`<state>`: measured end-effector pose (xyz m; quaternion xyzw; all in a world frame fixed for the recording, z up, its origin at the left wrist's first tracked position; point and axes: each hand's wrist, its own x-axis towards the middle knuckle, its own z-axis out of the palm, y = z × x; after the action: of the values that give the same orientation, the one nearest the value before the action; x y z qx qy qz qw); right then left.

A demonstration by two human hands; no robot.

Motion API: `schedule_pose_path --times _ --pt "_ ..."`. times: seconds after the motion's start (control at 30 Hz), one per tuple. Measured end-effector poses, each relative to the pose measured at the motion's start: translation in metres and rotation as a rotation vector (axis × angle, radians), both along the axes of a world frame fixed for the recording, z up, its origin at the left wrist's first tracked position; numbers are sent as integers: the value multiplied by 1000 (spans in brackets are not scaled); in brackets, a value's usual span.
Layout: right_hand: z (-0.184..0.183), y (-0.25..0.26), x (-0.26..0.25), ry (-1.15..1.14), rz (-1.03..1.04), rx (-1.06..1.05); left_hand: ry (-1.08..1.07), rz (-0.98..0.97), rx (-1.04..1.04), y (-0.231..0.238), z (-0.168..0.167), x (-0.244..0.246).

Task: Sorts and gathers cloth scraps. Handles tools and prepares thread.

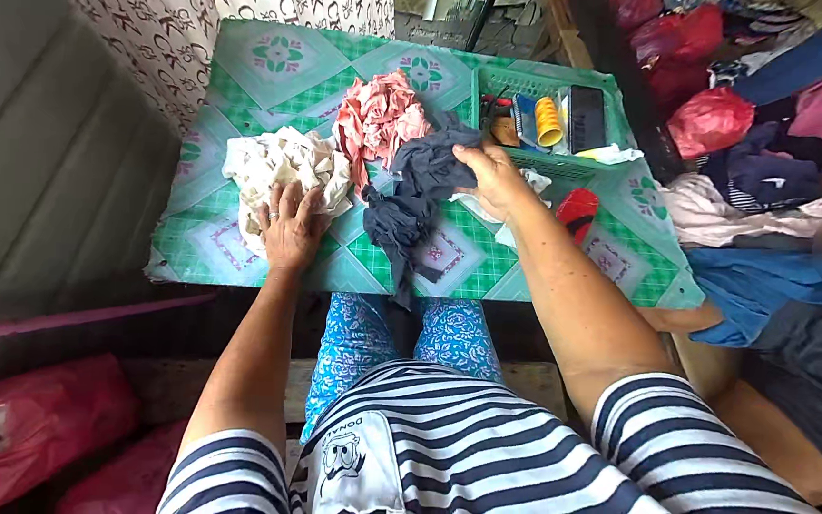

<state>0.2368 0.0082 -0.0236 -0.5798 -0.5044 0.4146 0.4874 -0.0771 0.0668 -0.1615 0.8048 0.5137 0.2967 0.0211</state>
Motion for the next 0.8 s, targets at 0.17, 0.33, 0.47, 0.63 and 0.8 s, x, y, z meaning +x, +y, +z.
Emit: schedule_pose_path --times 0.17,0.33,0.47,0.63,0.8 --pt "5 -3 13 -135 54 267 -160 -220 33 -42 10 26" --pt "-20 -15 12 -550 250 19 -98 -429 -27 -97 -6 79" --pt "-46 -39 28 -514 97 60 -46 -421 -12 -102 -22 75" --pt "-81 -84 54 -445 -131 75 6 -378 -25 -92 -23 64" --pt "-111 -124 77 -407 -334 116 44 -322 -85 -62 -11 63"
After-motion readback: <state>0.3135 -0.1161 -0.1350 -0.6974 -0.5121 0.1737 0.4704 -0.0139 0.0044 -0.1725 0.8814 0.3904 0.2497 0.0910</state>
